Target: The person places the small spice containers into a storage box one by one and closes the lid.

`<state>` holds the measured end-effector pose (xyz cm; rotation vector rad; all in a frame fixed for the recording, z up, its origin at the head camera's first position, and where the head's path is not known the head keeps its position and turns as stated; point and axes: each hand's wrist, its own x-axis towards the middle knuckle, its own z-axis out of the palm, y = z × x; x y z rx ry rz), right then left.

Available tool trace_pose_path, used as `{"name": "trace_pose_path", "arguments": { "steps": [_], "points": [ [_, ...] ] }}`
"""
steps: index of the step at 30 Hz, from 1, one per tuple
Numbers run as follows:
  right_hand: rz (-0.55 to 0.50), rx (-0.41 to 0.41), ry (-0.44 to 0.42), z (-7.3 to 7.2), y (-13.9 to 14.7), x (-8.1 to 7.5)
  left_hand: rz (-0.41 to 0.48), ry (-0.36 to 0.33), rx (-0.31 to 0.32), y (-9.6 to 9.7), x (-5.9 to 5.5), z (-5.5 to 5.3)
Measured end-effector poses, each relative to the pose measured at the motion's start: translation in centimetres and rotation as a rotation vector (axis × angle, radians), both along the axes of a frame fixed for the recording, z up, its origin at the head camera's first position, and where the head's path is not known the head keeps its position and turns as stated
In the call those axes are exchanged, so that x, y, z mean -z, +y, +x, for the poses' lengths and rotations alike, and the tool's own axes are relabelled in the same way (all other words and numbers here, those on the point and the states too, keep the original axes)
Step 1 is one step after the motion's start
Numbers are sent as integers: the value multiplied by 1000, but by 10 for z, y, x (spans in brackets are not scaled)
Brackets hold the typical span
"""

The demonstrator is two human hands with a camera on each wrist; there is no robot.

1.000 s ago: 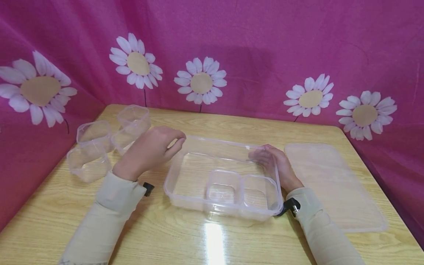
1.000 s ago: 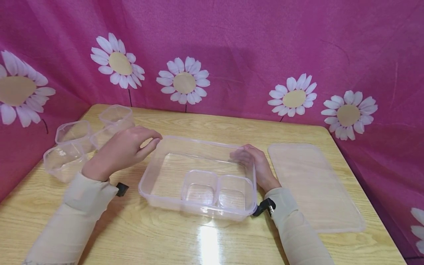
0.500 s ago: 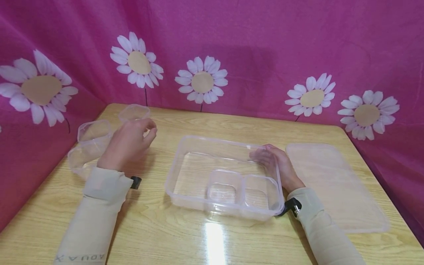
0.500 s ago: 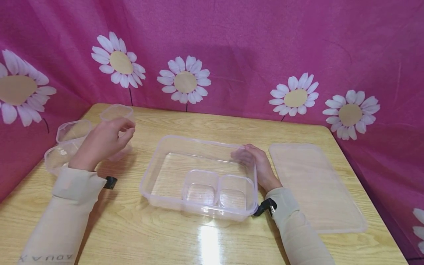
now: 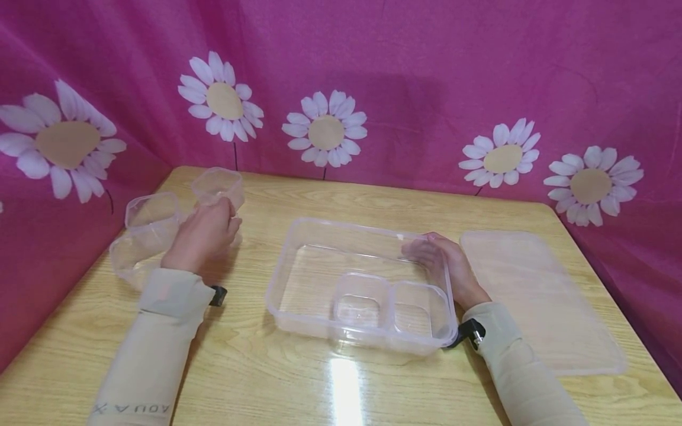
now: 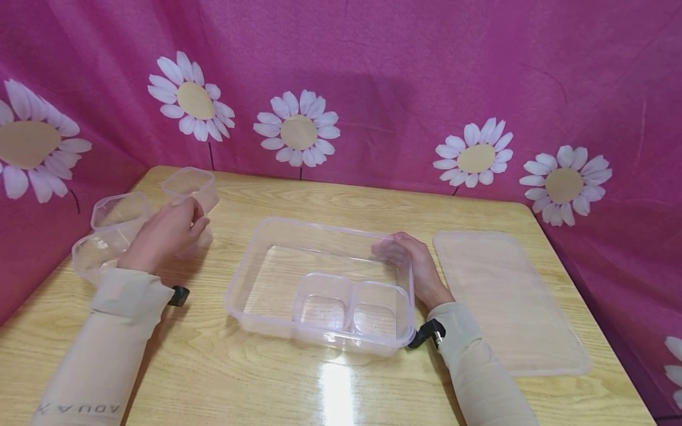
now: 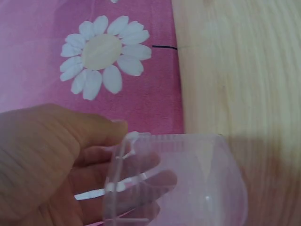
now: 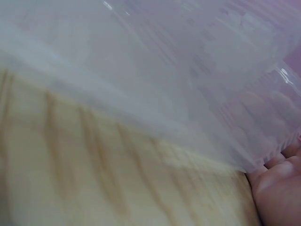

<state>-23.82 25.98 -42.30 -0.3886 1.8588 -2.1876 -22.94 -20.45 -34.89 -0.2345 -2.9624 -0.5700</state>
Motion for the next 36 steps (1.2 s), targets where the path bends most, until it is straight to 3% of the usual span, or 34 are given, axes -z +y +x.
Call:
{"name": "trace_pose_path", "arguments": {
  "steps": [13,27,36],
  "points": [
    [5,7,0,1,0,-1,-177,-41,36,-1,23,-11],
    [15,5,11,2,1,0,-210,-52,27,-3,25,-13],
    [-48,-10,3,2,-1,1,-211,-38,54,-5,26,-12]
  ]
}}
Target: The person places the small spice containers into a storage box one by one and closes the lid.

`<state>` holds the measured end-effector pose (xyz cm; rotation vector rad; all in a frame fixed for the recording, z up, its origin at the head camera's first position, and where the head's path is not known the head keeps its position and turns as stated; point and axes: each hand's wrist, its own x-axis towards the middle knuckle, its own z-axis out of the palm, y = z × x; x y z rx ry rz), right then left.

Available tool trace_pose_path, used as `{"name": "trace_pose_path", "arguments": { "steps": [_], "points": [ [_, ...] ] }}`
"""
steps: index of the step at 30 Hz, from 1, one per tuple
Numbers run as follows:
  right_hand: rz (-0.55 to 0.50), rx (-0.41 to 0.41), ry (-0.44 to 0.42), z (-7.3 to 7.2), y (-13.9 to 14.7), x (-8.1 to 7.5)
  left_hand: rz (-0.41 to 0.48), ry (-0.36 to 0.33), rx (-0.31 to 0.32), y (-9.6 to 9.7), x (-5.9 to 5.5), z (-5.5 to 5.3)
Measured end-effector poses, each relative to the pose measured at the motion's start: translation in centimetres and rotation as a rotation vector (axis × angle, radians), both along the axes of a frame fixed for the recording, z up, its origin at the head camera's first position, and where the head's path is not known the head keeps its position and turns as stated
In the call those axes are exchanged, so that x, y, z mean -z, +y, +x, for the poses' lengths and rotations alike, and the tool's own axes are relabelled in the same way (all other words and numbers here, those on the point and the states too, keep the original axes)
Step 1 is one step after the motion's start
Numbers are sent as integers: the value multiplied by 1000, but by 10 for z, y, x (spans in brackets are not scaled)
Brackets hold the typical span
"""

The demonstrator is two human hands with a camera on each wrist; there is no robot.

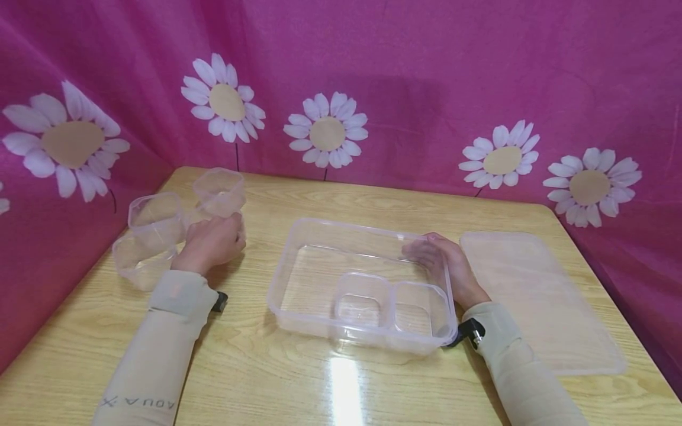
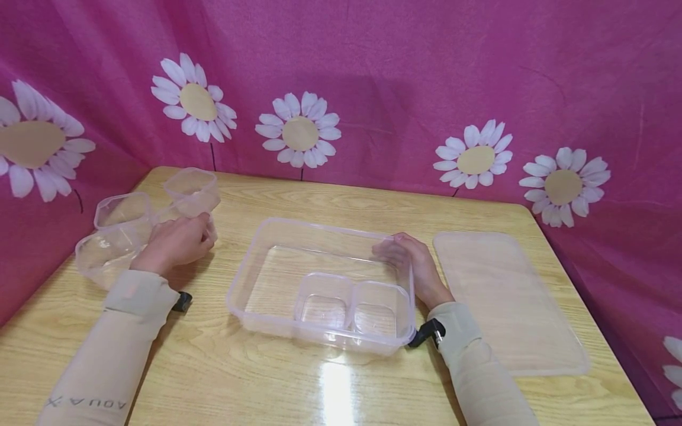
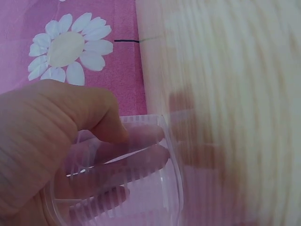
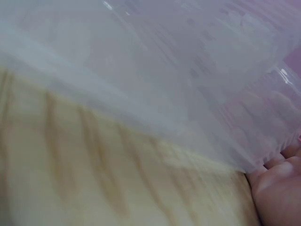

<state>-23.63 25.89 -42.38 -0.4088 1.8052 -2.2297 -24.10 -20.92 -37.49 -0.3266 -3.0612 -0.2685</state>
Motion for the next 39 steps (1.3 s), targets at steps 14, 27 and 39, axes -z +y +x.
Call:
{"name": "trace_pose_path", "arguments": {
  "steps": [14,27,39],
  "points": [
    [-27,-18,-7,-1,-1,2,-18,22,38,-1,2,0],
    [22,13,8,0,1,2,-10,16,104,-1,-1,3],
    [33,9,26,-1,1,0,103,32,170,1,-20,13]
  ]
}}
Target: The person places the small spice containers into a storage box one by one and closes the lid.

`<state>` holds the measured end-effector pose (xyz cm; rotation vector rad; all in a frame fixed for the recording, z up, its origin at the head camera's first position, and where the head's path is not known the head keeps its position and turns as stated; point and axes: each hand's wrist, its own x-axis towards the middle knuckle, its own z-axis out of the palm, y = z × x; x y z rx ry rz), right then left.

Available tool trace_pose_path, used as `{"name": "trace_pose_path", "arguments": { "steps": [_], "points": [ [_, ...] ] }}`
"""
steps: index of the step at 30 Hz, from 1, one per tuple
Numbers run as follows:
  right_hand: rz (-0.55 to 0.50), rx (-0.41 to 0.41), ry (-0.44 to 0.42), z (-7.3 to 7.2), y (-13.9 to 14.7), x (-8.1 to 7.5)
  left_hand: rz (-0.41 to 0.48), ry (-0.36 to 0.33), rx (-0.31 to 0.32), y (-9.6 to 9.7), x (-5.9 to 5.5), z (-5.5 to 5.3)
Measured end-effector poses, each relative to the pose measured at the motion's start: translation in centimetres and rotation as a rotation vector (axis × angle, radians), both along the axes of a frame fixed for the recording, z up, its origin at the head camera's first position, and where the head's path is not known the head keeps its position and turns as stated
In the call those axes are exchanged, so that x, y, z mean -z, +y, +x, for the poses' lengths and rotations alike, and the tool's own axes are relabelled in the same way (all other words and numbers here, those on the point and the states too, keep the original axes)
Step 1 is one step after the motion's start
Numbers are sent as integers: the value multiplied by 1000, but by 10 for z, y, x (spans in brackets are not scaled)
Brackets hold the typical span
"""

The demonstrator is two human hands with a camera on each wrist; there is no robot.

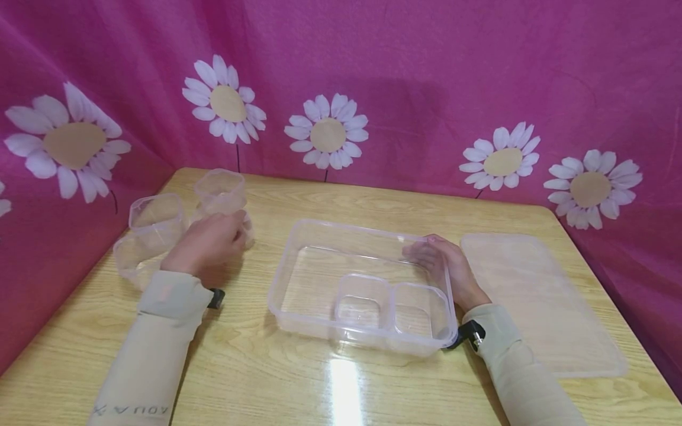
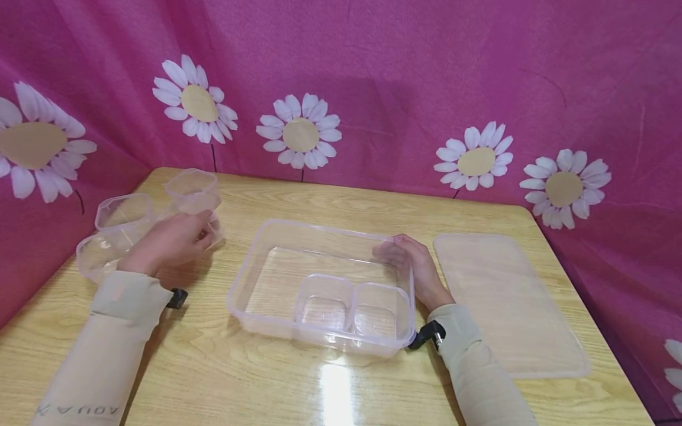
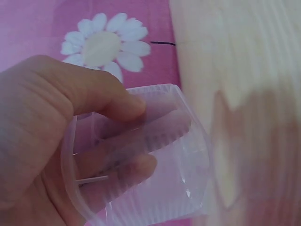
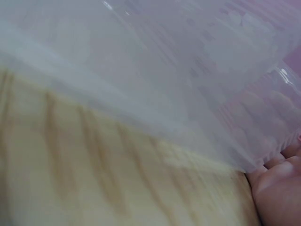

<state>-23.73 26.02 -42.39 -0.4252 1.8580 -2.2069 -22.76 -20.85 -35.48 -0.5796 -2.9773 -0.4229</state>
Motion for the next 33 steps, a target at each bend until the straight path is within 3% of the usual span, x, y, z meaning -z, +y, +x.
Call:
{"name": "trace_pose_path", "arguments": {
  "steps": [14,21,33],
  "points": [
    [9,8,9,0,0,1,-7,15,130,26,-28,17],
    [1,2,24,0,0,1,-8,86,226,41,-37,27],
    [-9,-4,33,0,0,1,-38,186,339,65,-51,48]
  ]
}}
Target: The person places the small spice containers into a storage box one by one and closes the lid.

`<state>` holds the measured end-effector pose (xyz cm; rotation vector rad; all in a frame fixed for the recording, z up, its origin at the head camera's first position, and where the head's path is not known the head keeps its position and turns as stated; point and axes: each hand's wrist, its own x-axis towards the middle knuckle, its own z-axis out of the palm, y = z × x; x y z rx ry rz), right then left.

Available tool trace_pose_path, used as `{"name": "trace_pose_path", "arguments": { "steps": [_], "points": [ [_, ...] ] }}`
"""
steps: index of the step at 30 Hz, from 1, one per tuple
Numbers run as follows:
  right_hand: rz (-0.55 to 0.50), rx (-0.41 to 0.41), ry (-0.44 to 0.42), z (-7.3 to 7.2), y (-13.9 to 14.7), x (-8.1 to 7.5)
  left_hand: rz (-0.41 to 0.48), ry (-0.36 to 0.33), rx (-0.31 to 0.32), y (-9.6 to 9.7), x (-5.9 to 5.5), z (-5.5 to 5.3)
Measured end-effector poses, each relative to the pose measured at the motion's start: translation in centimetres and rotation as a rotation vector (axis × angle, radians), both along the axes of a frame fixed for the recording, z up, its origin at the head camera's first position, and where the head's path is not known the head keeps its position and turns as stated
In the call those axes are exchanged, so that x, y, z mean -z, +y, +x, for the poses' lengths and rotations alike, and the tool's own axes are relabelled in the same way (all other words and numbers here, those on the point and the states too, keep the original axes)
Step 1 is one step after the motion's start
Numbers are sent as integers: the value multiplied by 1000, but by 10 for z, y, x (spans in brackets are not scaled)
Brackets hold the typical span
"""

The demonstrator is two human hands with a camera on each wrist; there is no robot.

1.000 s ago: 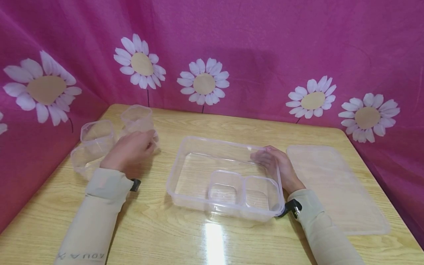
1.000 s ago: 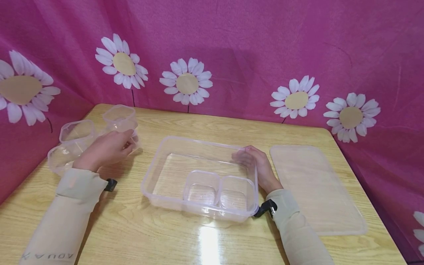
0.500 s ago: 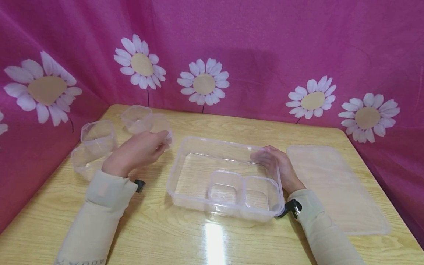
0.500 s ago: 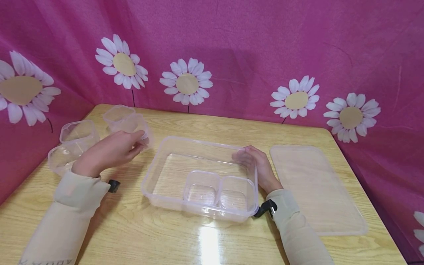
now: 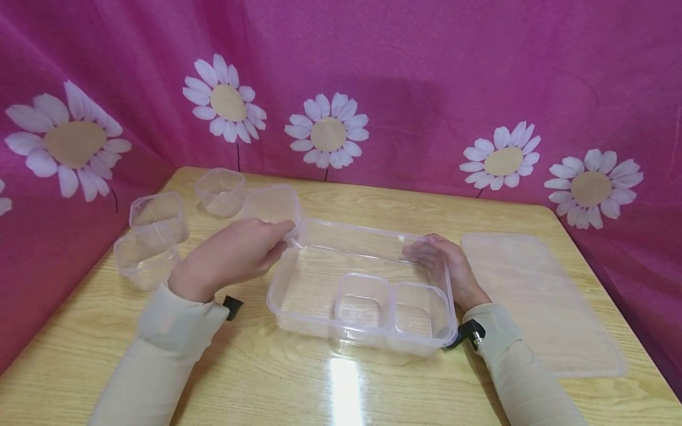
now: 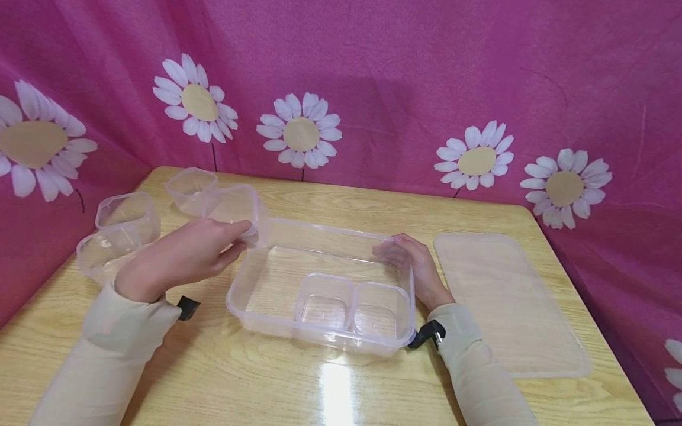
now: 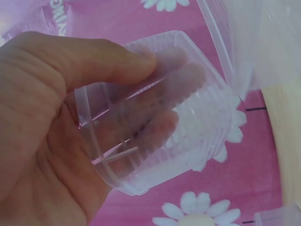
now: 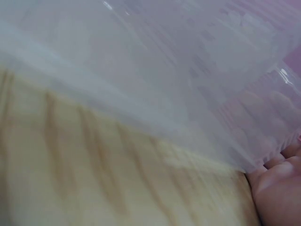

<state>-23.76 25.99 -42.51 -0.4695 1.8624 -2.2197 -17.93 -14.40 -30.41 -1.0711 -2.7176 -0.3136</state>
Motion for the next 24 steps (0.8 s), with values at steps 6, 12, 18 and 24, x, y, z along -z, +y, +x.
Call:
{"name": "trace_pose_path", "arguments": {
  "steps": [6,12,18,24],
  "points": [
    [11,8,-11,0,0,1,-46,-23,40,12,-3,11],
    [19,12,-22,0,0,-1,-53,-35,93,21,-3,18],
    [18,15,-22,0,0,-2,-26,-74,164,26,0,20],
    [19,18,-37,0,0,-2,-24,-149,212,33,8,16]
  ]
}}
